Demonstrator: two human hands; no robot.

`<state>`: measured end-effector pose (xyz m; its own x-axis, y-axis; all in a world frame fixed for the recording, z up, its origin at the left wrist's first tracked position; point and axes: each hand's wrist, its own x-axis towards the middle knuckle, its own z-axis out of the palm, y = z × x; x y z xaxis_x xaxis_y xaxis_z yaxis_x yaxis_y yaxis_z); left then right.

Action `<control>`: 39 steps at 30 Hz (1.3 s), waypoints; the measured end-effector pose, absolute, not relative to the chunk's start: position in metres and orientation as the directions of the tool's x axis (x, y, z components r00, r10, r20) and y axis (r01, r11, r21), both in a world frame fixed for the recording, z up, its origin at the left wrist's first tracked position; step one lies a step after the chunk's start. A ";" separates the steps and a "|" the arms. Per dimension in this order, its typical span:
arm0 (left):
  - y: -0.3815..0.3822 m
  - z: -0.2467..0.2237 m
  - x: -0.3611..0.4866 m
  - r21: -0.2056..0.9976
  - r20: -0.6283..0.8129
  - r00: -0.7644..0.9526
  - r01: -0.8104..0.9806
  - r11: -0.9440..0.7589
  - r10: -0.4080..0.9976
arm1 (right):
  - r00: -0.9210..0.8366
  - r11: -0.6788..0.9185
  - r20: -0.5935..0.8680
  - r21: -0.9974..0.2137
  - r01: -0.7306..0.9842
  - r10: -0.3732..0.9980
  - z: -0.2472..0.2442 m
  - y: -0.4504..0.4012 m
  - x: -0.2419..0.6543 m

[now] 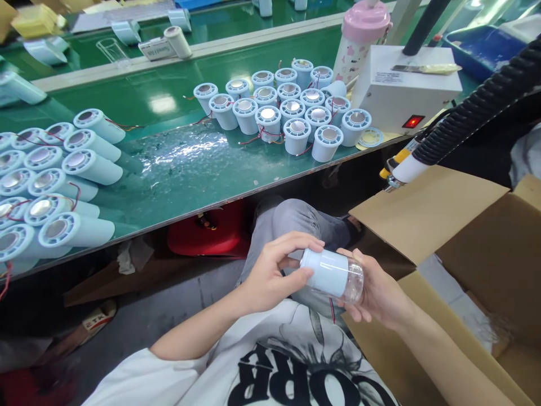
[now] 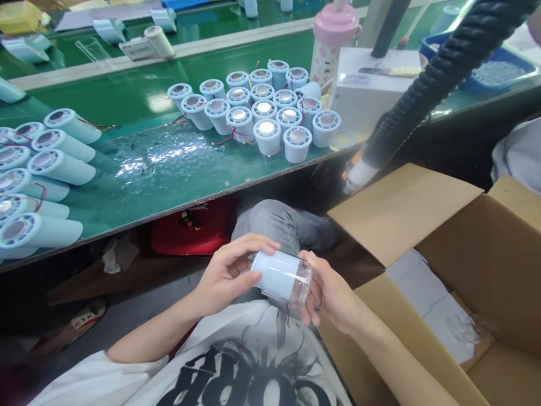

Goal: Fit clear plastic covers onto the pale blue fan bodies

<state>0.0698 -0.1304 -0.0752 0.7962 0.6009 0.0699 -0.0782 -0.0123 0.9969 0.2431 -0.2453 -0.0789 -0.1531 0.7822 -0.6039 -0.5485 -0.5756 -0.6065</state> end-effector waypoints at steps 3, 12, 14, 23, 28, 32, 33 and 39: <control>-0.132 -0.075 0.074 0.995 0.095 0.738 -0.080 -0.053 0.668 | -0.159 -0.551 -0.560 -0.654 -0.518 0.813 -0.080 -0.245 0.238; -0.128 -0.072 0.073 0.976 0.176 0.666 -0.021 -0.217 0.725 | -0.097 -0.514 -0.556 -0.670 -0.537 0.826 -0.076 -0.247 0.245; -0.126 -0.071 0.070 0.971 0.199 0.717 -0.052 -0.233 0.668 | -0.101 -0.527 -0.571 -0.658 -0.538 0.815 -0.076 -0.249 0.249; -0.118 -0.070 0.062 0.906 0.255 0.899 -0.093 -0.413 0.356 | -0.161 -0.532 -0.541 -0.653 -0.539 0.826 -0.075 -0.251 0.252; -0.115 -0.066 0.056 0.908 0.152 0.940 -0.012 -0.418 0.304 | -0.217 -0.604 -0.591 -0.603 -0.520 0.777 -0.073 -0.251 0.253; -0.115 -0.066 0.060 0.927 0.129 0.946 -0.009 -0.375 0.298 | -0.318 -0.682 -0.627 -0.508 -0.526 0.711 -0.074 -0.249 0.252; -0.115 -0.067 0.062 0.933 0.133 0.943 -0.015 -0.359 0.304 | -0.344 -0.696 -0.629 -0.478 -0.536 0.697 -0.074 -0.248 0.252; -0.116 -0.074 0.067 0.973 0.041 0.937 0.042 -0.226 0.347 | -0.460 -0.756 -0.637 -0.324 -0.569 0.619 -0.076 -0.242 0.252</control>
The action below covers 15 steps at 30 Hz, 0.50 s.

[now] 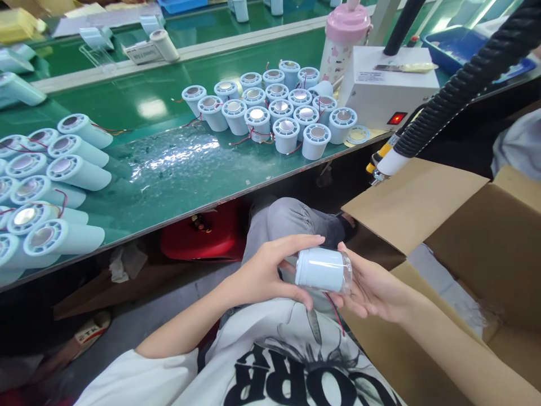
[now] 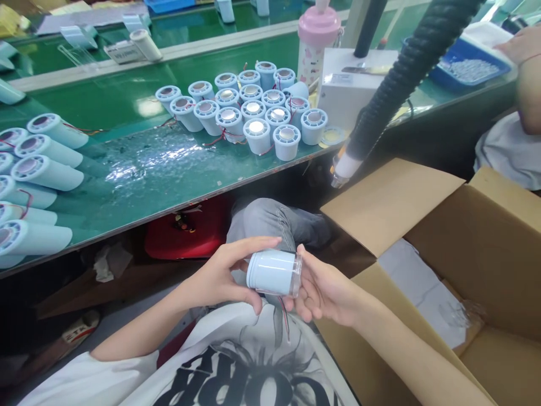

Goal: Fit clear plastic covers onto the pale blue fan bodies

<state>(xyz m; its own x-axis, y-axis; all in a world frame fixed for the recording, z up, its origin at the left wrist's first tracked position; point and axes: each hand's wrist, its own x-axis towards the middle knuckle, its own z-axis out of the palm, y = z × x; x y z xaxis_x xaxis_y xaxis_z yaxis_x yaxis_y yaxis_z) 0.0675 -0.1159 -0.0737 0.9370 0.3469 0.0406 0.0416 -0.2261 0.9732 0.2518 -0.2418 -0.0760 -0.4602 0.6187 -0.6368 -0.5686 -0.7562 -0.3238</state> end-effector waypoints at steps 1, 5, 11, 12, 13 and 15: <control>-0.116 -0.073 0.067 0.972 0.047 0.939 0.036 -0.234 0.342 | -0.480 -0.771 -0.637 -0.312 -0.555 0.604 -0.076 -0.241 0.252; -0.119 -0.068 0.066 0.970 0.019 0.932 0.071 -0.232 0.363 | -0.456 -0.750 -0.601 -0.454 -0.481 0.656 -0.078 -0.243 0.251; -0.122 -0.064 0.065 0.981 -0.081 0.895 0.149 -0.122 0.439 | 0.071 -0.155 -0.164 -0.980 -0.124 0.984 -0.089 -0.259 0.256; -0.122 -0.064 0.065 0.981 -0.095 0.891 0.160 -0.111 0.445 | 0.099 -0.011 -0.007 -0.999 0.035 0.995 -0.090 -0.261 0.258; -0.122 -0.065 0.065 0.980 -0.107 0.889 0.170 -0.104 0.444 | 0.076 0.105 0.119 -0.979 0.174 0.990 -0.091 -0.263 0.259; -0.122 -0.066 0.065 0.981 -0.113 0.902 0.169 -0.100 0.417 | -0.010 0.202 0.207 -0.939 0.278 0.978 -0.090 -0.265 0.260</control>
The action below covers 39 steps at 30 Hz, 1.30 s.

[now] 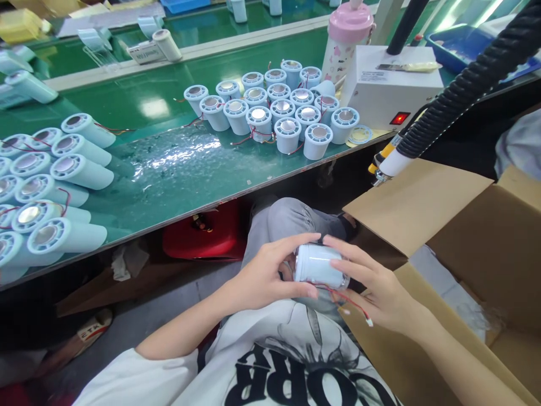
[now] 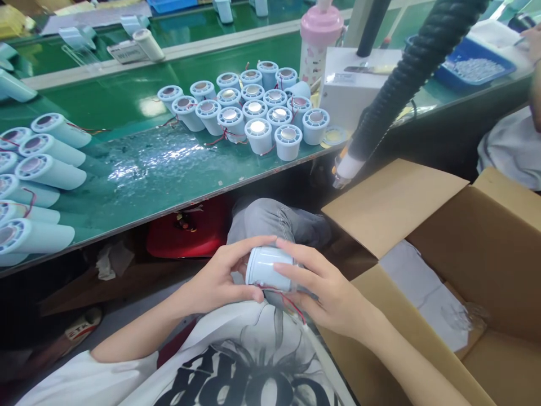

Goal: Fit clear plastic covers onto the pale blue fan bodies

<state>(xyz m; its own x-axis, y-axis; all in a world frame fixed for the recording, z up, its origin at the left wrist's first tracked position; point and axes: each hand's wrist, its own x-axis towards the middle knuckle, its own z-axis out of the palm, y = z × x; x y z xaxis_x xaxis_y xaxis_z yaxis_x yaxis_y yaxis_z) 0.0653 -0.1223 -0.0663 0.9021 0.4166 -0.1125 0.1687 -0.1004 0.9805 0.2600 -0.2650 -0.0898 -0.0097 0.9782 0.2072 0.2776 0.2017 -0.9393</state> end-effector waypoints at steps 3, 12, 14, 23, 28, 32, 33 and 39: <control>-0.120 -0.066 0.066 0.984 -0.039 0.938 0.096 -0.150 0.346 | 0.043 0.023 0.023 -1.000 -0.005 0.999 -0.087 -0.265 0.258; -0.116 -0.067 0.065 0.988 -0.132 0.955 0.106 0.112 0.264 | 0.097 -0.141 -0.151 -0.985 -0.101 0.984 -0.086 -0.268 0.257; -0.116 -0.070 0.064 0.989 -0.116 0.957 0.085 0.124 0.267 | 0.112 -0.094 -0.086 -0.993 0.067 0.990 -0.084 -0.270 0.258; -0.110 -0.072 0.071 0.993 0.091 0.969 -0.072 -0.091 0.228 | 0.123 0.133 0.172 -0.953 0.273 0.977 -0.080 -0.272 0.258; -0.111 -0.058 0.086 0.985 0.058 0.976 -0.090 0.150 0.209 | 0.245 0.219 0.304 -0.921 0.322 0.921 -0.076 -0.278 0.261; -0.116 -0.052 0.100 0.970 0.072 0.978 -0.114 0.215 0.194 | 0.227 0.267 0.371 -0.884 0.383 0.901 -0.069 -0.282 0.270; -0.118 -0.052 0.103 0.971 0.074 0.978 -0.114 0.208 0.193 | 0.225 0.272 0.385 -0.871 0.409 0.895 -0.068 -0.282 0.271; -0.115 -0.054 0.105 0.989 0.049 0.975 -0.078 0.124 0.217 | 0.188 0.260 0.369 -0.864 0.432 0.910 -0.070 -0.289 0.278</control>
